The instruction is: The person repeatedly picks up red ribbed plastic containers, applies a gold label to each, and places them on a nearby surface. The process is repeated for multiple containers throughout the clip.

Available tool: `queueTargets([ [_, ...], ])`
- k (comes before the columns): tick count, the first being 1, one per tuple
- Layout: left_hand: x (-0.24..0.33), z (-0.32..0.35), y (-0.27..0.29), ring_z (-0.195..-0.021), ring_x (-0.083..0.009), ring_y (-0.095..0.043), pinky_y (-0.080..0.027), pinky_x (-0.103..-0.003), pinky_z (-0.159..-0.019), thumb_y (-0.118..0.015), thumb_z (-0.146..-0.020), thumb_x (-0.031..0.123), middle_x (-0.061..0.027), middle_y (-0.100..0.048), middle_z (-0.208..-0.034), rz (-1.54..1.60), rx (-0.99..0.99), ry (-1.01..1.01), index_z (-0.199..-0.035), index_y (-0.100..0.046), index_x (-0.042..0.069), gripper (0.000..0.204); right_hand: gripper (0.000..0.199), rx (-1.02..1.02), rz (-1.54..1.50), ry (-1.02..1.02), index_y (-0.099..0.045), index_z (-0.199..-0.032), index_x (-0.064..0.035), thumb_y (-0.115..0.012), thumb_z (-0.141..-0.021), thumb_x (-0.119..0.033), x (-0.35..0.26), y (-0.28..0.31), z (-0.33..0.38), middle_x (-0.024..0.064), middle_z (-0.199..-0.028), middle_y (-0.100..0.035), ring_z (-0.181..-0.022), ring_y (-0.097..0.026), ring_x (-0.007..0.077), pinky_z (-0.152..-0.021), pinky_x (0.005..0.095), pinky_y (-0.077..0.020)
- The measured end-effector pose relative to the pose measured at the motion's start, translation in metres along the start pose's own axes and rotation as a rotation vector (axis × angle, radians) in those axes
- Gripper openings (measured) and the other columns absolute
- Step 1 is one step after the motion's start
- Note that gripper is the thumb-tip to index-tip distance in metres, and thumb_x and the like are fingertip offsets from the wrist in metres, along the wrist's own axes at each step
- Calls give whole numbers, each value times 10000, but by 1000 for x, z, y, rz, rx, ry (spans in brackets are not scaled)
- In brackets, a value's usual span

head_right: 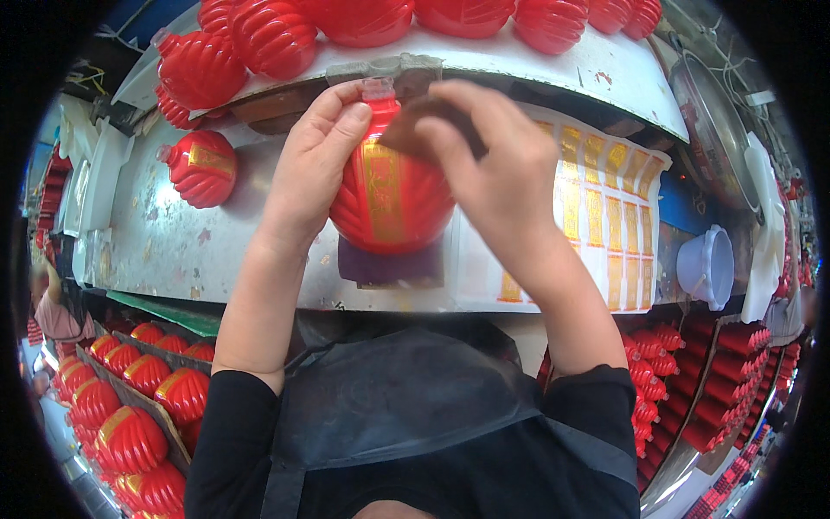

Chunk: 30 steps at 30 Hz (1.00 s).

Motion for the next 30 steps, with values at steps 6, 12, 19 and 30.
queueTargets([
  [6, -3, -2, 12, -1189, -132, -643, -521, -296, -1045, -443, -1146, 170, -93, -671, -1315, 30, 43, 27, -1425, -555, -10, 351, 272, -188, -116, 167, -742, -1144, 0, -794, -877, 3, -16, -10, -24, 126, -984, -764, -871, -761, 199, -757, 310, -595],
  [12, -6, 0, 11, -1228, -149, -598, -461, -310, -1084, -473, -1113, 170, -96, -658, -1308, 133, 28, 43, -1389, -586, -37, 363, 286, -258, 57, 270, -724, -1155, -25, -790, -886, -97, -20, -31, -46, 170, -1018, -746, -899, -735, 345, -792, 383, -586],
  [19, -3, 1, 14, -1225, -154, -609, -490, -317, -1064, -458, -1117, 147, -109, -654, -1309, 58, 53, 18, -1380, -579, -29, 338, 171, -182, 126, 383, -719, -1039, -64, -748, -880, -117, -24, -29, -45, 147, -940, -729, -861, -723, 355, -746, 428, -574],
  [30, -21, -13, 31, -1036, -111, -616, -527, -294, -946, -494, -1122, 171, -65, -650, -1149, -40, 165, 210, -1238, -598, 5, 228, 173, -455, -103, 775, -694, -892, -42, -754, -732, -70, -87, -39, 64, 104, -917, -699, -886, -726, 244, -748, 356, -585],
])
Point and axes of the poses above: each hand's wrist, its own z-axis away from the middle knuckle, its own y-axis out of the back of the hand, x = y × z, the point moved 8 cm from there along -z, towards the middle knuckle
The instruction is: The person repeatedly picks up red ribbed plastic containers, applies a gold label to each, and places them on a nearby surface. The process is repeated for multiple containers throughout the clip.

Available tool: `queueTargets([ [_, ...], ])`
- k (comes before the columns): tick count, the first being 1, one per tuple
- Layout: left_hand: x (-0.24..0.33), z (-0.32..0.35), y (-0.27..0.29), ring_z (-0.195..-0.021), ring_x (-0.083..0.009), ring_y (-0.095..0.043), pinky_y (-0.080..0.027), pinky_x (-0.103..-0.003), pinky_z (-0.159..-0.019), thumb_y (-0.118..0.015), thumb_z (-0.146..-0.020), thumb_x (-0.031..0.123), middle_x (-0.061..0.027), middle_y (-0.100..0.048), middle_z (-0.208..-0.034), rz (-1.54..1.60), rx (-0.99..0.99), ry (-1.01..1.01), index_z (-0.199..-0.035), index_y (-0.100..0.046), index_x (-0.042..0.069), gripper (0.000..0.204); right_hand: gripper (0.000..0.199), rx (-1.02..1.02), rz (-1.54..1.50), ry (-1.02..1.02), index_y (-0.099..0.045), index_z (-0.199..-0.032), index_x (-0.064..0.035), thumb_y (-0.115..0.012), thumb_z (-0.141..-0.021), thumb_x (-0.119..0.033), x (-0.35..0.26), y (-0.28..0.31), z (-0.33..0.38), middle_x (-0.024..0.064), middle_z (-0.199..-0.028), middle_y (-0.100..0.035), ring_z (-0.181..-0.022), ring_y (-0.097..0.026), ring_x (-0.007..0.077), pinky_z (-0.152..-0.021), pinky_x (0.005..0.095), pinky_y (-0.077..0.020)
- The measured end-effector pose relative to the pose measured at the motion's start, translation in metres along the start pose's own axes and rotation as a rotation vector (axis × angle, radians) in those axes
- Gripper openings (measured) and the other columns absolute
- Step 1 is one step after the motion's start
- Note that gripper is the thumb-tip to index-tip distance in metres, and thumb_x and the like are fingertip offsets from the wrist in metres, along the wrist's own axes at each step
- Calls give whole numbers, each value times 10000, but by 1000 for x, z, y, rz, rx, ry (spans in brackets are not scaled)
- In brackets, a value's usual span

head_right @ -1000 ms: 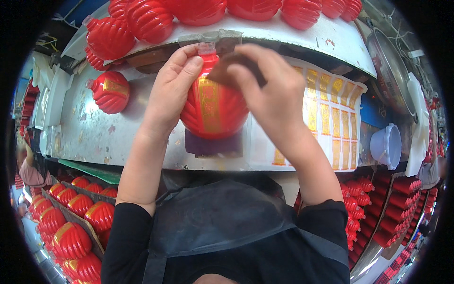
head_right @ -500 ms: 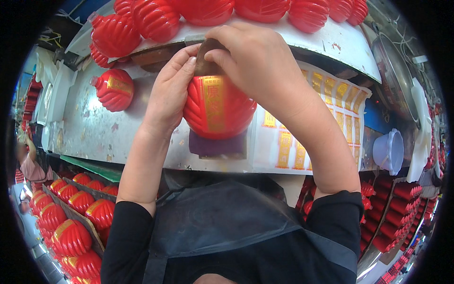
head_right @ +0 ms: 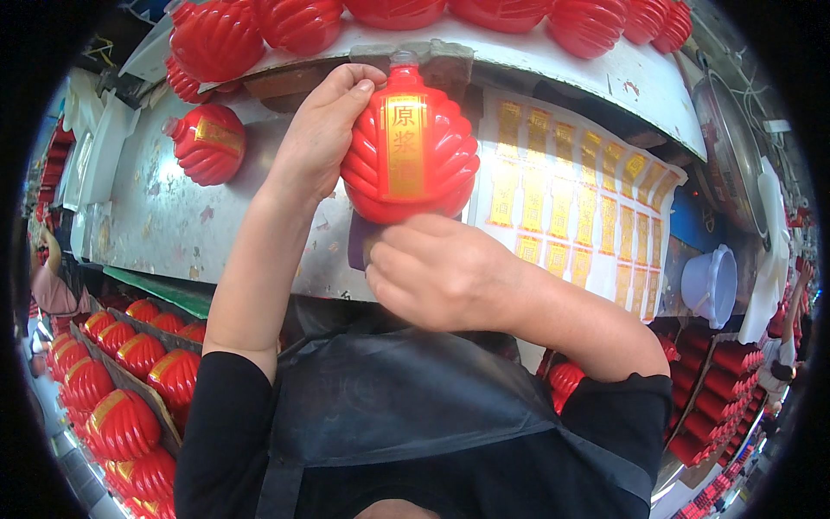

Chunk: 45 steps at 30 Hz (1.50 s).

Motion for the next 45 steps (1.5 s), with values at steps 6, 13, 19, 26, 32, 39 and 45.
queueTargets([
  [6, -5, 1, 2, -1034, -95, -604, -519, -284, -932, -488, -1129, 185, -42, -644, -1117, 9, -17, -61, -1213, -604, 24, 216, 260, 309, 89, -411, -755, -974, -60, -780, -719, -14, 68, 39, 27, 89, -954, -762, -914, -755, 281, -766, 372, -601],
  [13, -12, -2, 1, -1037, -93, -610, -514, -277, -938, -473, -1135, 191, -39, -653, -1121, 17, -30, -77, -1221, -607, 25, 230, 212, 178, -97, -234, -749, -967, -48, -753, -755, -56, 24, 18, 45, 105, -1037, -762, -924, -762, 265, -781, 380, -615],
  [19, -10, -1, 0, -1034, -94, -616, -518, -275, -935, -470, -1134, 187, -41, -654, -1131, 52, -57, -59, -1227, -603, 23, 231, 213, 284, 22, -324, -746, -958, -62, -766, -747, -42, 33, 27, 36, 98, -1026, -769, -945, -760, 256, -792, 354, -588],
  [26, -3, 9, -5, -1052, -85, -602, -510, -268, -942, -460, -1137, 182, -36, -646, -1138, -2, -60, -137, -1239, -588, 29, 224, 306, 185, -100, -611, -666, -1098, -67, -745, -818, 28, 70, 26, 21, 110, -910, -709, -792, -709, 334, -691, 405, -566],
  [32, 5, 32, -7, -1048, -68, -584, -499, -260, -950, -445, -1149, 178, -24, -612, -1146, -71, -55, -227, -1269, -550, 40, 211, 282, 226, 204, -481, -677, -1148, -53, -733, -871, -48, 112, 55, -23, 155, -991, -736, -899, -734, 356, -754, 409, -592],
  [39, 9, 38, -6, -1137, -165, -599, -461, -321, -1034, -483, -1099, 166, -101, -661, -1234, -38, 6, -323, -1254, -570, -6, 247, 297, 121, 37, -503, -720, -1202, -16, -762, -908, -19, 101, 54, -14, 135, -1061, -765, -945, -767, 252, -840, 319, -596],
  [45, 13, 48, -11, -1282, -169, -550, -411, -339, -1148, -412, -1155, 171, -125, -609, -1346, -39, -66, -356, -1344, -486, 3, 263, 328, 149, 39, -558, -719, -1220, -25, -782, -898, -40, 117, 56, -3, 147, -1079, -763, -963, -767, 258, -852, 325, -597],
])
Point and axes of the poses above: each hand's wrist, its own z-axis away from the middle knuckle, its own y-axis out of the back of the hand, x = y × z, the point moved 8 cm from there along -z, towards the middle knuckle
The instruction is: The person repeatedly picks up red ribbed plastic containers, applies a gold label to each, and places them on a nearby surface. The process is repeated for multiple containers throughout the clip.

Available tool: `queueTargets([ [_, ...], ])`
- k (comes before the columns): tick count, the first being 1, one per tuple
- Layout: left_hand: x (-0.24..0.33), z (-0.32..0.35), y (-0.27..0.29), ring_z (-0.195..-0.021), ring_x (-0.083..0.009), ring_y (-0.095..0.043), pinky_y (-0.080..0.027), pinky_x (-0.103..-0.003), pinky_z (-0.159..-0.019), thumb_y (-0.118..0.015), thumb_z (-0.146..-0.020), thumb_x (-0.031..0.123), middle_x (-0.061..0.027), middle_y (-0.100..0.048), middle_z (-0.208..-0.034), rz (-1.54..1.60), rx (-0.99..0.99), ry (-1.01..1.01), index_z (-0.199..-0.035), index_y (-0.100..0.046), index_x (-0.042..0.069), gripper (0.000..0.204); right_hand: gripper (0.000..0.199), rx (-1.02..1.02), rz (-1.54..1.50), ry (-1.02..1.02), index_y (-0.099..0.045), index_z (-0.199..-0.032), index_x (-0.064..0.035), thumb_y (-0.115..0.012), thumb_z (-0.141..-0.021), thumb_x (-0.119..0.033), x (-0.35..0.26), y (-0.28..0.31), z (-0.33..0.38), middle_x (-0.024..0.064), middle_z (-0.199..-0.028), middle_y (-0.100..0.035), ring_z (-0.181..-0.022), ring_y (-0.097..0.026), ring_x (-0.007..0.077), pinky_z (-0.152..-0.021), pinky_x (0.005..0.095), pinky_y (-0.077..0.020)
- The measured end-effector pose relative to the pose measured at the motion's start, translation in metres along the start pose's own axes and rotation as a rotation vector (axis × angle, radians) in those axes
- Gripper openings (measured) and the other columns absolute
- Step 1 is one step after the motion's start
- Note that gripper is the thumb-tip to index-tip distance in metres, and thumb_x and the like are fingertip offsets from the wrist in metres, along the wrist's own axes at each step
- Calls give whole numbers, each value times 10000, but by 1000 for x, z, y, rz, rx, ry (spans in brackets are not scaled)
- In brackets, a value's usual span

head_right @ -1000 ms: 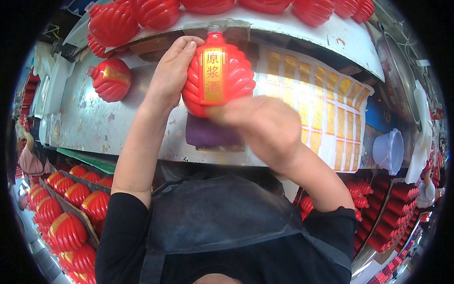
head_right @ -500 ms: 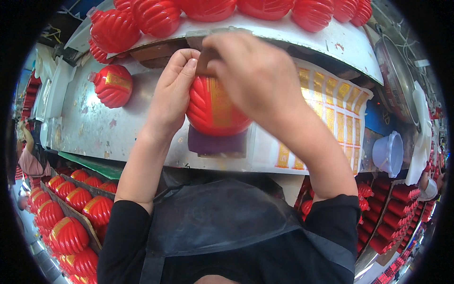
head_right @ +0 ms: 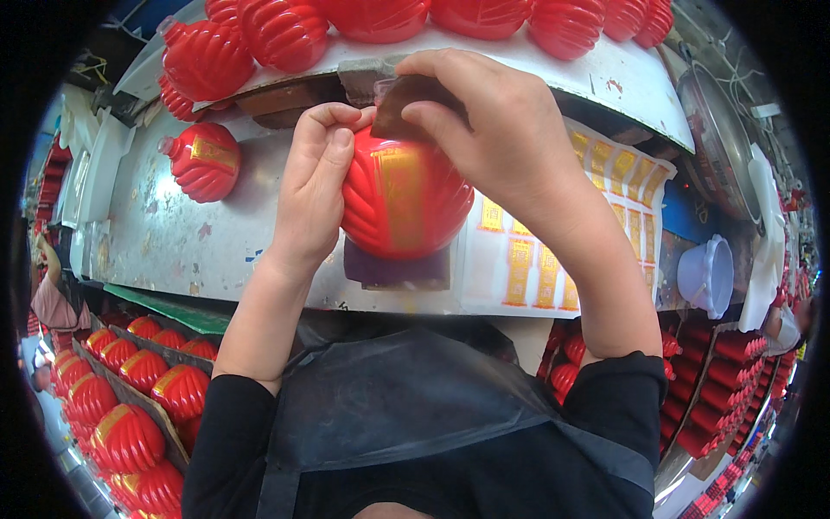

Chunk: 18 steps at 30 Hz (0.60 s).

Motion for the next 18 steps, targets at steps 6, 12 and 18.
queueTargets([
  [6, 8, 2, -6, -1293, -183, -555, -435, -349, -1136, -687, -1013, 190, -121, -607, -1341, -128, -15, 32, -1422, -427, 5, 519, 343, -21, -186, -77, -719, -1228, -24, -781, -890, -21, -1, 0, 7, 143, -1050, -759, -957, -763, 240, -860, 326, -598],
  [12, 15, -22, -14, -1265, -180, -577, -449, -334, -1115, -778, -910, 159, -118, -607, -1345, -286, -162, 41, -1473, -455, -1, 669, 320, 115, -45, 15, -727, -1177, -12, -803, -868, 17, 1, 7, 18, 132, -1057, -768, -944, -763, 211, -842, 313, -597],
  [18, -4, -34, -6, -1152, -135, -634, -513, -298, -1032, -656, -1054, 197, -75, -656, -1274, -39, -106, 199, -1395, -567, -11, 409, 270, 219, -156, 205, -732, -1007, -30, -780, -780, 109, -30, -4, 66, 135, -1003, -765, -958, -767, 295, -817, 388, -627],
])
Point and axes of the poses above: each hand's wrist, its own z-axis away from the middle knuckle, its own y-axis out of the back of the hand, x = y × z, the point moved 8 cm from there along -z, towards the middle knuckle
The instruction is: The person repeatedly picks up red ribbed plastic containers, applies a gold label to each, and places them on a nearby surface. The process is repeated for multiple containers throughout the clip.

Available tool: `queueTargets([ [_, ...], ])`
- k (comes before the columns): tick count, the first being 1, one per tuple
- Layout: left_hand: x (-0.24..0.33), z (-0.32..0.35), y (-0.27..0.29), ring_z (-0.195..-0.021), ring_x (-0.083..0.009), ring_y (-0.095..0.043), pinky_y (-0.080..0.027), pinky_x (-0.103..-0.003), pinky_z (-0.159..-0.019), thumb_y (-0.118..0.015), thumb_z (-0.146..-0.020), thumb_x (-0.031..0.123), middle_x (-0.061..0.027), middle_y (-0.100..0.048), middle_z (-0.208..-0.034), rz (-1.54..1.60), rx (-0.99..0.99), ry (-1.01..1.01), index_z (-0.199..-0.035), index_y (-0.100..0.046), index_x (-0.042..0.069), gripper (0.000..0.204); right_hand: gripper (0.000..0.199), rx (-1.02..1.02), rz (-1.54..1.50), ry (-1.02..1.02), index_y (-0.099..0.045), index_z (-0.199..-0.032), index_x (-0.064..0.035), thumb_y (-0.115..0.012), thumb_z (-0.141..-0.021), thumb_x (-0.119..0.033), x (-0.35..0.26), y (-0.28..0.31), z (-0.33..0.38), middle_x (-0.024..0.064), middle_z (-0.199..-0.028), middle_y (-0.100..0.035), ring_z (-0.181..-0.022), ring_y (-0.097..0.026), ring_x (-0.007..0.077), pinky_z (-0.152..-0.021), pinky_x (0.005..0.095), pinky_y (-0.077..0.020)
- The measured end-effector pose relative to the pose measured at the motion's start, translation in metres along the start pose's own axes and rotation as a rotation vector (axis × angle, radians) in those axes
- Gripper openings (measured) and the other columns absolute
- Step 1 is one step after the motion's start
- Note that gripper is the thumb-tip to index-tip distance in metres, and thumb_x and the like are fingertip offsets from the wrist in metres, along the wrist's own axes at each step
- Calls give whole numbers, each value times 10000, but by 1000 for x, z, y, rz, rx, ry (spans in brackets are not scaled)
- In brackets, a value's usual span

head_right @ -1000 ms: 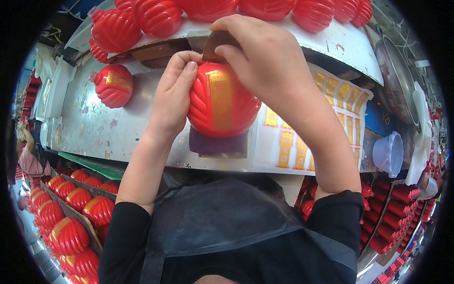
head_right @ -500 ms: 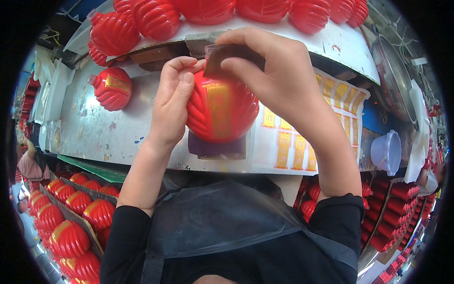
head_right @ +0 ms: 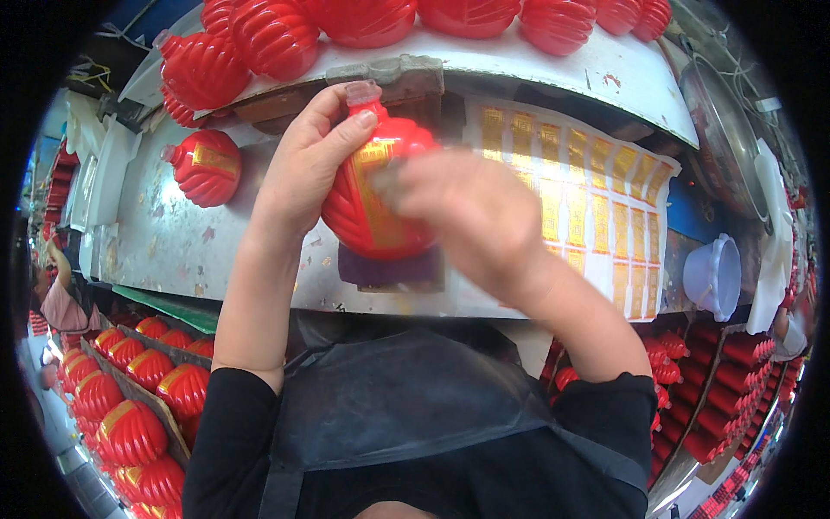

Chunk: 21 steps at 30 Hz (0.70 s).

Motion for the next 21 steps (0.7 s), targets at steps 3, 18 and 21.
queueTargets([
  [3, -9, -3, 6, -1067, -152, -699, -586, -306, -954, -618, -1086, 206, -100, -705, -1215, 186, 57, 72, -1318, -590, -2, 313, 116, -143, 26, 208, -746, -906, -70, -769, -794, -92, -38, -19, 33, 124, -1029, -763, -972, -766, 299, -833, 383, -621],
  [18, 7, 18, 3, -1101, -202, -712, -583, -345, -993, -650, -1068, 188, -176, -732, -1218, 306, 162, -13, -1311, -601, -27, 328, 239, 46, -65, -408, -722, -1117, -26, -776, -884, -33, 23, -2, -15, 153, -1028, -758, -922, -764, 285, -811, 345, -589],
  [21, 10, 23, 1, -1099, -197, -709, -584, -347, -983, -651, -1068, 190, -166, -734, -1210, 267, 158, -45, -1296, -609, -21, 314, 261, 70, 92, -376, -738, -1150, 4, -794, -895, -10, 27, 9, -32, 104, -991, -781, -886, -745, 153, -798, 276, -585],
])
Point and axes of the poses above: each hand's wrist, its own z-axis away from the middle knuckle, its own y-axis out of the back of the hand, x = y × z, the point moved 8 cm from there along -z, towards the middle knuckle
